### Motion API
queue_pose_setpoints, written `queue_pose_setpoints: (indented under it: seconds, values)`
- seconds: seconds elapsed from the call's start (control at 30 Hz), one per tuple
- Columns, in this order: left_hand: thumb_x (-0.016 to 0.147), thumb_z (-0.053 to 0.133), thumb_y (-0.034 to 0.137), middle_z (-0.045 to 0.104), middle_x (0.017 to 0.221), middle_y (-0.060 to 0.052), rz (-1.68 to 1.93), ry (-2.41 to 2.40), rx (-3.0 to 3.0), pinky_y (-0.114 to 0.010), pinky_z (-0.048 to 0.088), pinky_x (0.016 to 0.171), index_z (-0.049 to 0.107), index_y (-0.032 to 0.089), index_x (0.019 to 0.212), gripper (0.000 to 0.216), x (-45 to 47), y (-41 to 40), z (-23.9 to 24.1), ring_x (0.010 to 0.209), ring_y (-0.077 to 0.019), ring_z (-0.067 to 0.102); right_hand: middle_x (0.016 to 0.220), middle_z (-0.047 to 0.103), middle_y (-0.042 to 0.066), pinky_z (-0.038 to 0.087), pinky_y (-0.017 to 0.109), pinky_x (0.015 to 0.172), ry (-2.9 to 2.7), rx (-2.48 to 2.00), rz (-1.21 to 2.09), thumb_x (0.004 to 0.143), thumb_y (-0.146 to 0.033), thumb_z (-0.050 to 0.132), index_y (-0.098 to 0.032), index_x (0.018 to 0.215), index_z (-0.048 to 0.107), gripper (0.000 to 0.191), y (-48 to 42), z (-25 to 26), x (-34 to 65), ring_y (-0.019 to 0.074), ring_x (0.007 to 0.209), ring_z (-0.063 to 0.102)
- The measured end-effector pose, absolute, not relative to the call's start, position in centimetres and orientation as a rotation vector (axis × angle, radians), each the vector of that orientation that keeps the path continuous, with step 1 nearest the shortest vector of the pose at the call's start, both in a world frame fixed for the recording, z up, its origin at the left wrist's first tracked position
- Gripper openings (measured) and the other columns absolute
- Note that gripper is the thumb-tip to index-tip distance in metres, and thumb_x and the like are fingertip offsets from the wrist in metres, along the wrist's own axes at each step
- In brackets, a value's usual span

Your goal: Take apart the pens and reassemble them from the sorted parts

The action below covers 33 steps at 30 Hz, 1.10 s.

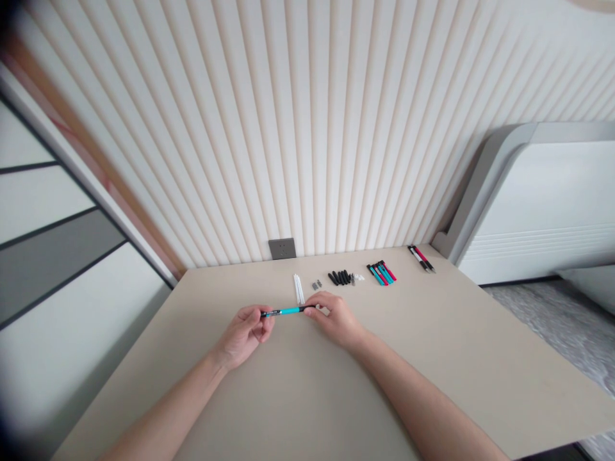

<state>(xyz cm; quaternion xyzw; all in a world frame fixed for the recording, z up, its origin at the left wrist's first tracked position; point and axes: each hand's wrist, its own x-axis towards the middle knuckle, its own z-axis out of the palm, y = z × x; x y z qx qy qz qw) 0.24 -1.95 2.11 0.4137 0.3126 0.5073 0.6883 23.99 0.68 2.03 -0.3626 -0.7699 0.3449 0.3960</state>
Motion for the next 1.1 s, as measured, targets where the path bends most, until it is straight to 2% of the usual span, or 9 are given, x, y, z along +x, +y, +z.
queue_pose_setpoints:
  seconds: [0.17,0.3,0.5,0.8,0.97,1.1]
  values:
    - [0.085,0.06,0.051,0.061,0.069,-0.004,1.228,0.835,1.04,-0.023,0.038,0.046,0.069,0.013,0.102,0.043,0.18,-1.45,1.8,0.053,-0.0109,0.052,0.091,0.069,0.008,0.05,0.031,0.077,-1.981,-0.954,0.751,0.092,-0.039,0.053,-0.02,0.092,0.07,0.025,0.77,1.95,23.99,0.0188,0.084,0.063]
    - [0.084,0.062,0.049,0.065,0.078,-0.007,1.197,0.977,1.2,-0.023,0.038,0.046,0.067,0.011,0.1,0.041,-0.13,-1.08,1.51,0.053,-0.0098,0.051,0.092,0.068,0.008,0.049,0.032,0.081,-2.038,-0.935,0.601,0.092,-0.035,0.054,-0.02,0.094,0.069,0.021,0.85,1.99,24.25,0.0188,0.086,0.063]
    - [0.082,0.066,0.044,0.057,0.061,0.001,1.111,1.117,1.292,-0.022,0.039,0.049,0.062,0.013,0.1,0.037,0.12,-1.17,1.67,0.049,-0.0096,0.05,0.095,0.069,0.008,0.049,0.034,0.085,-2.147,-0.949,0.439,0.093,-0.032,0.053,-0.021,0.095,0.069,0.02,1.14,1.65,24.55,0.0196,0.09,0.063]
    - [0.082,0.065,0.043,0.057,0.062,0.002,1.072,1.09,1.304,-0.021,0.04,0.051,0.062,0.014,0.106,0.037,0.08,-1.12,1.63,0.052,-0.0098,0.05,0.094,0.069,0.009,0.048,0.036,0.084,-2.18,-0.949,0.306,0.094,-0.033,0.053,-0.022,0.097,0.067,0.019,1.28,1.35,24.86,0.0208,0.089,0.064]
    - [0.08,0.066,0.046,0.057,0.06,0.001,1.075,1.109,1.274,-0.022,0.04,0.05,0.065,0.013,0.099,0.037,0.31,-1.15,1.84,0.051,-0.0107,0.05,0.091,0.069,0.009,0.047,0.036,0.082,-2.167,-0.931,0.275,0.093,-0.034,0.054,-0.021,0.096,0.067,0.018,1.16,1.31,24.86,0.0214,0.087,0.062]
    - [0.08,0.067,0.044,0.054,0.054,0.003,1.093,1.166,1.31,-0.021,0.036,0.049,0.066,0.014,0.092,0.033,0.3,-1.17,1.64,0.047,-0.0094,0.046,0.087,0.068,0.008,0.046,0.036,0.08,-2.197,-0.964,0.25,0.093,-0.033,0.053,-0.021,0.093,0.067,0.018,0.89,1.68,24.7,0.0215,0.083,0.06]
